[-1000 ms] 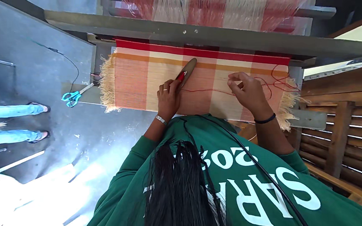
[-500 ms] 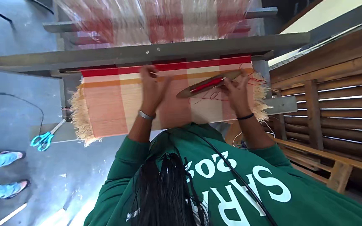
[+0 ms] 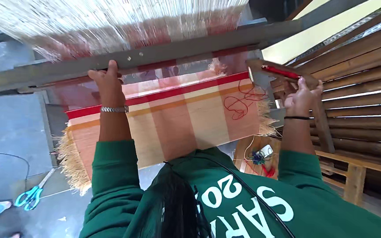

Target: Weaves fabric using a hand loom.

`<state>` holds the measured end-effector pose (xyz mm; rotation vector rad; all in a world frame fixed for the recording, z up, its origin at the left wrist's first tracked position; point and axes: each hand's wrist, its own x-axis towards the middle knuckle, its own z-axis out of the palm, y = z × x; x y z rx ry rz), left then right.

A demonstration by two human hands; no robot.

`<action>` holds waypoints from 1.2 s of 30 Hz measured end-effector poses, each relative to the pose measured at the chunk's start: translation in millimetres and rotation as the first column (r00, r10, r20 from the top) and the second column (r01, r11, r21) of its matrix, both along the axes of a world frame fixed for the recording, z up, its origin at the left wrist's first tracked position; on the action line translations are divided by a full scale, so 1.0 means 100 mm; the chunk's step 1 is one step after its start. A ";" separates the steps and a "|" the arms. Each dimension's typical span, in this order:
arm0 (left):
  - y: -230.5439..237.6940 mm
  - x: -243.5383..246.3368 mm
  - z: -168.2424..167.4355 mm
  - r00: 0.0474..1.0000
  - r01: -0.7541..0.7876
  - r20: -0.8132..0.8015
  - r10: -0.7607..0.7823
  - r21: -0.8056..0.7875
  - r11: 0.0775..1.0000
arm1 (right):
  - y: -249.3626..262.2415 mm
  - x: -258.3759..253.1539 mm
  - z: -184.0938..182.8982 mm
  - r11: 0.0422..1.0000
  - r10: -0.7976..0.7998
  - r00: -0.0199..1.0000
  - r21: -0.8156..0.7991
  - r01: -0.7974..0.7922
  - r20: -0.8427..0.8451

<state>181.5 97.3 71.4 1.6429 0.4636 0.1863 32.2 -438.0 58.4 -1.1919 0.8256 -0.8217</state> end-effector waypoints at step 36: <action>0.22 0.24 0.19 0.992 -0.124 -0.013 0.128 0.165 0.978 | 0.89 1.23 0.04 0.607 0.258 0.794 -0.547 -0.577 -0.551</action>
